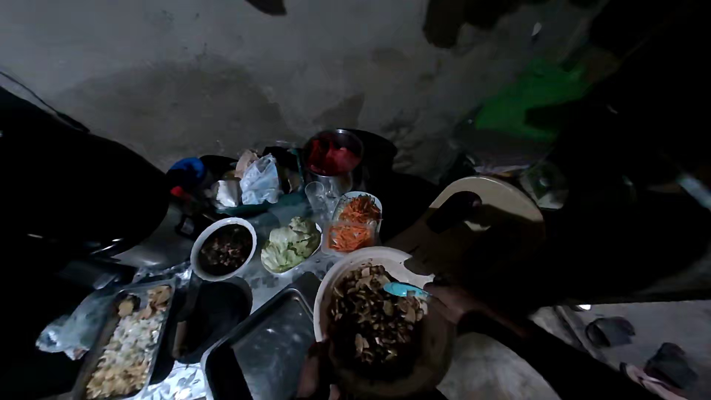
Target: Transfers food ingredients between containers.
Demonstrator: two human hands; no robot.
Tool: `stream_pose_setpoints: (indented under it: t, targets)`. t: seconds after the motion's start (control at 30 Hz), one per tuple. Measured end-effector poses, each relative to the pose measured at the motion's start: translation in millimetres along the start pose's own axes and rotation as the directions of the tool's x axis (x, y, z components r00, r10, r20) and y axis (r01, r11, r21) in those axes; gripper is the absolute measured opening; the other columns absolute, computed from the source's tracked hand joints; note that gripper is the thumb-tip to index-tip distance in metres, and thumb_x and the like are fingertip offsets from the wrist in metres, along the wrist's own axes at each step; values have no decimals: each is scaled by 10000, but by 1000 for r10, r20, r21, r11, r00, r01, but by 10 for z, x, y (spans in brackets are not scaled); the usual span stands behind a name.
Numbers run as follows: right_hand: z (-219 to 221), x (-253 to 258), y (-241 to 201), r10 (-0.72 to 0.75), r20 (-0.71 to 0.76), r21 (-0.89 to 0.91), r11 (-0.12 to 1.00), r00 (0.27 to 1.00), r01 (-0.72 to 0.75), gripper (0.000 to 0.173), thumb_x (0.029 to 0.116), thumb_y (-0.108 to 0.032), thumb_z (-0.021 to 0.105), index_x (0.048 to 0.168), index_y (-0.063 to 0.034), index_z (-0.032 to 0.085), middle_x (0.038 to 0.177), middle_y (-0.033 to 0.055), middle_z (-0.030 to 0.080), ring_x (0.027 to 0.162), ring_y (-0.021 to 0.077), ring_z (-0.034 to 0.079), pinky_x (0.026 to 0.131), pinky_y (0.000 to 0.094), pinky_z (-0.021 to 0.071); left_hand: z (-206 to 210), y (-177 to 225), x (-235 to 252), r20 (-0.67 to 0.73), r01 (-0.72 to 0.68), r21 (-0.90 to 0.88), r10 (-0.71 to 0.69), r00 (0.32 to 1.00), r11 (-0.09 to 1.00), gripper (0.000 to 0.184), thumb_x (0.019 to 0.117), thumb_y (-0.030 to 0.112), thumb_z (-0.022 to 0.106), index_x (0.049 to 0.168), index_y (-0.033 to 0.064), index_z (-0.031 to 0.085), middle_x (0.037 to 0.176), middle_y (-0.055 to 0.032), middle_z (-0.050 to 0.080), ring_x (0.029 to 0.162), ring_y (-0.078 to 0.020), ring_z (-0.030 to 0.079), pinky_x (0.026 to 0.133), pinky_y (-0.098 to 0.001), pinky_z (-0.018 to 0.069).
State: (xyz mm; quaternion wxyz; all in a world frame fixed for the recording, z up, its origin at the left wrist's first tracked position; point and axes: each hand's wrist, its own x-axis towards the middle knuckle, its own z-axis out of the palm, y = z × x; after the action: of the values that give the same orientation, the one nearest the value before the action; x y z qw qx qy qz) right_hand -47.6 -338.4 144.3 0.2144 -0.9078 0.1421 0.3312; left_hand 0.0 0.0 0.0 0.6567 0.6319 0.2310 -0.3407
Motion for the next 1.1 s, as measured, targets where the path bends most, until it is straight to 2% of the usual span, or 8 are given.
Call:
stream_pose_setpoints:
  t: [0.1, 0.23, 0.4, 0.57, 0.67, 0.87, 1.03, 1.1]
  targets:
    - [467, 231, 320, 54, -115, 105, 994, 992, -42, 375, 1037, -257, 542, 1270, 14, 654, 1242, 262, 665, 1211, 409, 623, 1040, 585, 473, -8, 9, -18, -27, 26, 46, -24, 999, 999, 354, 1075, 310, 520, 1226, 1, 600, 929, -142, 679, 780, -221, 669, 679, -428, 583]
    - [731, 325, 556, 209, -212, 224, 961, 955, -161, 628, 976, -362, 667, 1461, 3, 506, 1373, 264, 600, 1296, 389, 578, 1111, 542, 442, 8, -2, -25, -55, 0, 149, 9, 998, 989, 356, 1062, 331, 554, 1142, -7, 627, 834, -121, 649, 691, -204, 631, 616, -408, 562]
    - [890, 485, 646, 325, -331, 367, 909, 886, -197, 724, 927, -226, 745, 1519, 34, 420, 1401, 320, 561, 1317, 452, 544, 1125, 573, 410, -25, -46, 25, -55, -36, 212, 49, 997, 977, 437, 1018, 379, 631, 1185, -25, 631, 944, -158, 681, 822, -238, 665, 753, -447, 581]
    - [760, 458, 775, 196, -331, 363, 929, 923, -68, 708, 894, -194, 766, 1467, 78, 452, 1330, 336, 593, 1240, 445, 599, 1074, 579, 460, -6, -17, 13, -64, -119, 286, 143, 988, 951, 265, 988, 178, 661, 1129, -46, 653, 924, -146, 674, 823, -210, 647, 782, -419, 562]
    - [601, 236, 564, 243, -369, 452, 890, 897, -55, 679, 889, -147, 763, 1455, 74, 458, 1283, 339, 606, 1181, 442, 619, 1030, 586, 483, 2, 35, -94, -97, -178, 141, 193, 977, 974, 157, 961, 113, 664, 1030, -28, 648, 809, -81, 633, 713, -147, 614, 682, -348, 550]
    - [304, 132, 42, 141, -477, 460, 881, 868, 110, 643, 851, -180, 795, 1408, 4, 532, 1201, 265, 657, 1077, 382, 663, 932, 598, 534, -289, 462, -519, -198, -300, -219, 258, 946, 929, 248, 951, 1, 627, 1196, -36, 615, 919, -126, 720, 777, -180, 704, 699, -361, 612]
    - [365, 368, -850, -70, -538, 493, 782, 840, 381, 539, 906, -336, 762, 1304, -3, 616, 1094, 151, 716, 977, 226, 704, 882, 468, 585, -974, 911, -1021, -394, -446, -253, 330, 858, 858, 237, 940, -59, 546, 1164, -16, 608, 898, -86, 718, 744, -140, 704, 651, -322, 614]
    - [505, 553, -1118, -111, -534, 554, 703, 838, 446, 498, 932, -414, 709, 1264, -48, 649, 1027, 80, 725, 826, 142, 693, 733, 366, 598, -1305, 948, -1212, -449, -476, -232, 340, 826, 849, 258, 920, -49, 539, 1164, 7, 599, 891, -70, 723, 727, -131, 711, 620, -318, 620]
